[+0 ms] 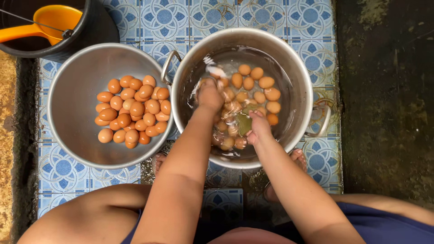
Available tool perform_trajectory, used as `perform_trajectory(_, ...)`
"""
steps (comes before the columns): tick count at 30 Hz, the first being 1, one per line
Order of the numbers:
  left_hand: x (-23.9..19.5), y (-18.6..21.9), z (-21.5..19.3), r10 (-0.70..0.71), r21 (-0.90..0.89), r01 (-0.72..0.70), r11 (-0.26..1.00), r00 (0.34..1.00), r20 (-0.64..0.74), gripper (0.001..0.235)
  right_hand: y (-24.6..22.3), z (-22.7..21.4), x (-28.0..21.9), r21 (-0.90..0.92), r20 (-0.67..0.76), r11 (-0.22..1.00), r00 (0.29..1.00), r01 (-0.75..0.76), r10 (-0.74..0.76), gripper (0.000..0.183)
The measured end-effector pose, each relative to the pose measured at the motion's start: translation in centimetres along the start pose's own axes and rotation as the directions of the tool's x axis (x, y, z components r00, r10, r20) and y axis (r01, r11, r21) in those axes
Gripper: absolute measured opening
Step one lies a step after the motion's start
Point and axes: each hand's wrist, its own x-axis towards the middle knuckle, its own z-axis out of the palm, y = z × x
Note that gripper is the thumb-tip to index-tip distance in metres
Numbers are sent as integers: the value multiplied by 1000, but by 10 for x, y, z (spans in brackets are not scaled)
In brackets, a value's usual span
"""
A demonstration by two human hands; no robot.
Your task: The person washes eggs in a pot of water using a green scrubbing tool and transfers them into a dry metal bowl. The person sits on the floor and handles the eggs one by one, scrubbing them before placing them in the adjacent bowl.
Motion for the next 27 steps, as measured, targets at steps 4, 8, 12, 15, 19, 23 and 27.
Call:
perform_trajectory(4,13,-19,33,31,-635,-134,761,985,-170,50,9,-20,51,-36,-76,999,997,-20,18,20)
perform_trajectory(8,-40,2,16,-59,-949,206,237,978,198,38,-34,3,-13,76,-48,997,999,6,-3,43)
perform_trajectory(12,-113,27,8,42,-960,280,-23,959,279,33,-71,47,-101,-33,69,977,975,213,-210,47)
perform_trajectory(15,-107,25,34,66,-953,302,-11,951,301,37,-50,39,-98,-547,385,469,706,693,-594,37)
perform_trajectory(19,-136,44,-1,-99,-977,212,-2,973,211,47,-25,45,-121,-444,621,107,392,889,-679,32)
perform_trajectory(23,-139,36,20,-28,-968,238,82,971,237,44,-46,48,-76,-536,583,156,497,830,-643,29)
perform_trajectory(27,-125,39,16,-64,-977,200,-75,977,205,28,-36,50,-58,-609,532,175,561,774,-634,26)
